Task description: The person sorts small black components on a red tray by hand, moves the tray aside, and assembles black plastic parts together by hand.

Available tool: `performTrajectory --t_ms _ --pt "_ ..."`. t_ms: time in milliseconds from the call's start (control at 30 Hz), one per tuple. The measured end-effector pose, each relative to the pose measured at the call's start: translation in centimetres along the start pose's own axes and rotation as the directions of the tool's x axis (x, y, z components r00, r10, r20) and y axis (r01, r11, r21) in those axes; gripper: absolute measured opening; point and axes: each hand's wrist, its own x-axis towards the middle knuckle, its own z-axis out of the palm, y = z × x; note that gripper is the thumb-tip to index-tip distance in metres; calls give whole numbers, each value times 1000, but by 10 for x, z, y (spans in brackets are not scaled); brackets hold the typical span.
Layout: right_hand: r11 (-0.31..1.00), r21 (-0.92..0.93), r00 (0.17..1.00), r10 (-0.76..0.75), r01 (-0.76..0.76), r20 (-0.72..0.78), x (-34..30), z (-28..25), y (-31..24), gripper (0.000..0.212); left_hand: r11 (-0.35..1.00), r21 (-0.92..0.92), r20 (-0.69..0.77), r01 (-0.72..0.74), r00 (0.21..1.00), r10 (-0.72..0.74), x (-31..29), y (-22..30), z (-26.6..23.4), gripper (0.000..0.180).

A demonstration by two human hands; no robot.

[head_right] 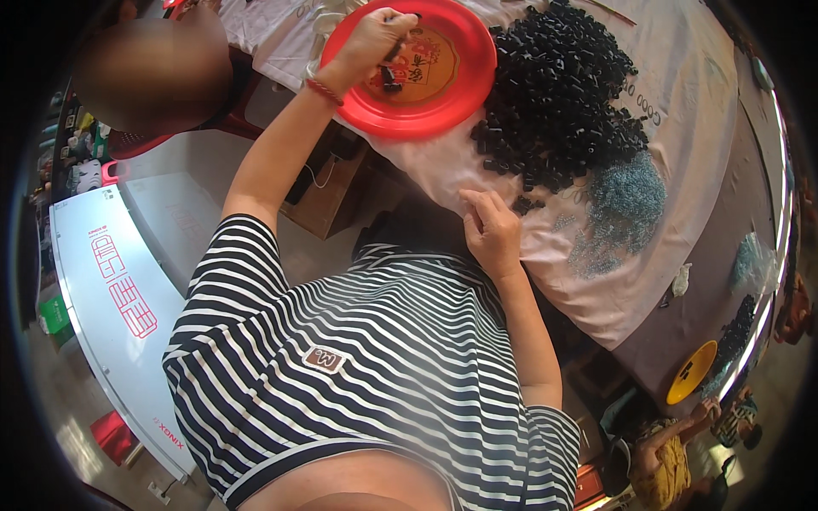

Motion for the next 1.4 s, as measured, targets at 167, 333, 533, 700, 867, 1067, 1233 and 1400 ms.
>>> performTrajectory --t_ms 167,333,533,700,867,1067,1233,1400 --pt "1000 -11 1000 17 -17 -10 -3 1 4 35 644 -497 519 581 794 -316 -58 50 -47 25" --pt "1000 -6 1000 7 -7 3 -2 0 4 36 419 -520 669 744 660 -341 -153 29 -84 26" --pt "1000 -15 1000 16 -15 14 -2 -2 8 36 -110 -582 648 806 378 -661 -213 -63 -51 16" --pt "998 17 998 -54 54 16 2 3 3 37 695 -371 357 616 786 -505 -229 -238 -13 12" --pt "1000 -8 999 -12 12 -30 -4 3 11 36 954 188 393 233 873 -290 -189 -220 28 28" --pt "1000 -5 1000 -21 21 -24 -2 4 8 34 490 -547 314 679 709 -632 -168 -237 47 49" --pt "1000 -9 1000 -16 16 1 -2 2 8 36 372 -630 418 682 702 -577 -182 -210 37 44" --pt "1000 -10 1000 -13 13 -4 -1 -2 6 38 602 -19 581 799 499 -644 -188 -73 -11 37"
